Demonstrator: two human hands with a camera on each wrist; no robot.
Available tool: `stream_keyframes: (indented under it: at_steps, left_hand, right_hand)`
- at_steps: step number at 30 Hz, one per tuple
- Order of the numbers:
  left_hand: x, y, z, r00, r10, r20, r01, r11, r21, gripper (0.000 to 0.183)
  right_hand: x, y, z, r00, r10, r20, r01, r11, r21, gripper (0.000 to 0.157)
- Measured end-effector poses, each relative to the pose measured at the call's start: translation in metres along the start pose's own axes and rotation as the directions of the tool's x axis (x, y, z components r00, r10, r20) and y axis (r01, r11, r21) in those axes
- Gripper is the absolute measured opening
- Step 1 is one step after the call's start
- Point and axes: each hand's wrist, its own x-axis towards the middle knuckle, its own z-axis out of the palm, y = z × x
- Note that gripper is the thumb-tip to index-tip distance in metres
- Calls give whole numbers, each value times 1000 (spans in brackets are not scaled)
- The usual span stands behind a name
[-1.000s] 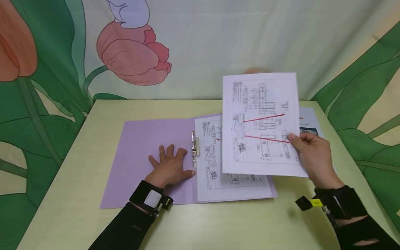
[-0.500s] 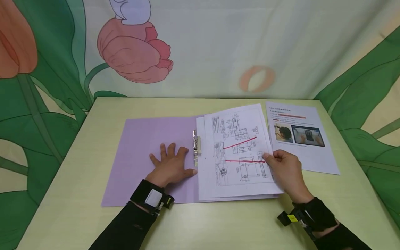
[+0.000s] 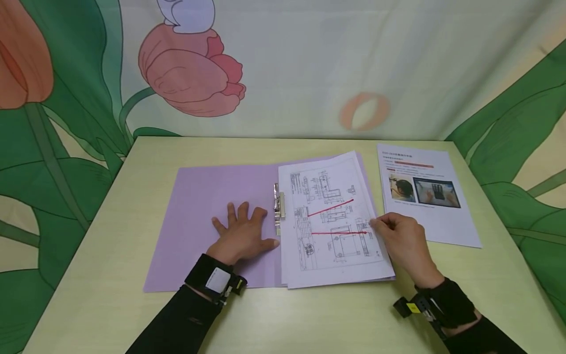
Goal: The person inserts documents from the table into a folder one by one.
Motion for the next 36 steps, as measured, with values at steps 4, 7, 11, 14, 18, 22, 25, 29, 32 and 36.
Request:
stream_keyframes:
  at_steps: [4,7,11,14,18,22,25,29,32,36]
  left_hand:
    - [1,0,2,1000,1,-5,-1,1000,4,84]
    - [2,0,2,1000,-1,-6,1,1000,6,84]
    - [2,-1,2,1000,-2,-4,2,1000,4,84]
    - [3,-1,3,1000,-1,-7,1,1000,4,84]
    - [2,0,2,1000,-4,-8,4,1000,2,84]
    - [2,0,2,1000,-9,-6,9,1000,2,85]
    - [2,0,3,1000,-8,-10,9,1000,5,85]
    - [2,0,3,1000,-7,-12,7,1000,7,85]
    - [2,0,3,1000,-7,-10,7,1000,6,85]
    - [2,1,2,1000,-8,-11,8,1000,9,85]
  right_hand:
    - [-1,-2,1,1000,26,6,-26,1000,3,27]
    - [-1,-3,3,999,36,11,-37,999,4,27]
    - [0,-2,5,999,37,11,-37,999,4,27]
    - [1,-2,7,999,36,9,-36,999,7,27]
    - [1,-2,8,999,50,17,-50,999,16,27]
    - [1,-1,9,998,62,24,-62,998,20,27]
    - [1,0,11,998,59,26,-59,998,17,27]
    - [1,0,12,997,66,28,-67,998,18,26]
    - [1,0,13,997,68,19,-69,998,16,26]
    - [1,0,12,998,58,12,-58,998,10,27]
